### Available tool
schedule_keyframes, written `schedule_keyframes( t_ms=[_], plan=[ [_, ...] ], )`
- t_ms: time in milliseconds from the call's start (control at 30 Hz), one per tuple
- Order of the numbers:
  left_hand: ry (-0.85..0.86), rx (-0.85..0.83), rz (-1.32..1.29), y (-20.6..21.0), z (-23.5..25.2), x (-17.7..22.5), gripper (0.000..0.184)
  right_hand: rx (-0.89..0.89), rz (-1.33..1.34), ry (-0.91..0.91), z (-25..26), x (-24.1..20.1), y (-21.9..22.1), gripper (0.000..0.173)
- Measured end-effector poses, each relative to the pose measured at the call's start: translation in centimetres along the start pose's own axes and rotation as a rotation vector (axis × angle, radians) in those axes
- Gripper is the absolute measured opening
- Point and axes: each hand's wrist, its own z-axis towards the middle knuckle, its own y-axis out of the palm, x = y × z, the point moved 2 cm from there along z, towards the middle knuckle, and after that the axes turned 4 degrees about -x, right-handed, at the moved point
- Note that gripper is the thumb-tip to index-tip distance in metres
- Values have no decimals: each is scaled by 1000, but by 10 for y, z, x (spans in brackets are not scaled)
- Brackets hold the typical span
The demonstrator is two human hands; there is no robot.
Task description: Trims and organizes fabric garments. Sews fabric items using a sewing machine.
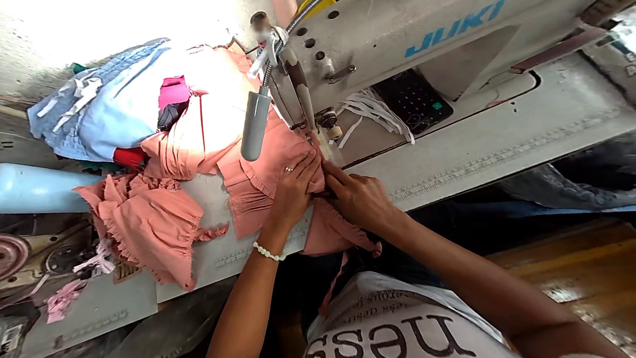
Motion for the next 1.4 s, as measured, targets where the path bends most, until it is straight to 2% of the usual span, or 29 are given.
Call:
schedule_keyframes(
  t_ms=[100, 167, 300, 467, 567, 633, 700, 833, 967, 1167, 1400],
  plan=[
    [-91, 16, -51, -8, -6, 9, 54, 19, 1, -67, -15, 1, -1, 18],
    [-104, 27, 6, -5, -10, 16, 50, 43, -21, -69, -20, 0, 0, 19],
    [-66, 63, 121, 7, -11, 17, 37, 69, -29, -59, -20, -2, 0, 17],
    [-16, 35, 143, 7, -3, 5, 37, 29, 32, -20, -8, -1, -1, 19],
    [44, 21, 121, 4, 3, -10, 38, -12, 85, -4, -4, 2, -4, 26],
    [75, 41, 73, -1, 4, -14, 35, 2, 104, 5, -10, 2, -6, 30],
    [79, 83, 18, -5, 2, -10, 34, 35, 74, -19, -22, 3, -5, 25],
    [25, 203, 37, -9, -4, 20, 18, 84, 10, -75, -37, 2, -6, 22],
    [-17, 253, 84, 3, -9, 44, 13, 96, -10, -72, -40, 2, -4, 23],
    [-50, 284, 112, 25, -17, 45, 15, 158, 18, -52, -45, 2, -3, 22],
    [-121, 216, -3, 9, -19, 30, 16, 126, -33, -107, -39, -10, -1, 16]
  ],
)
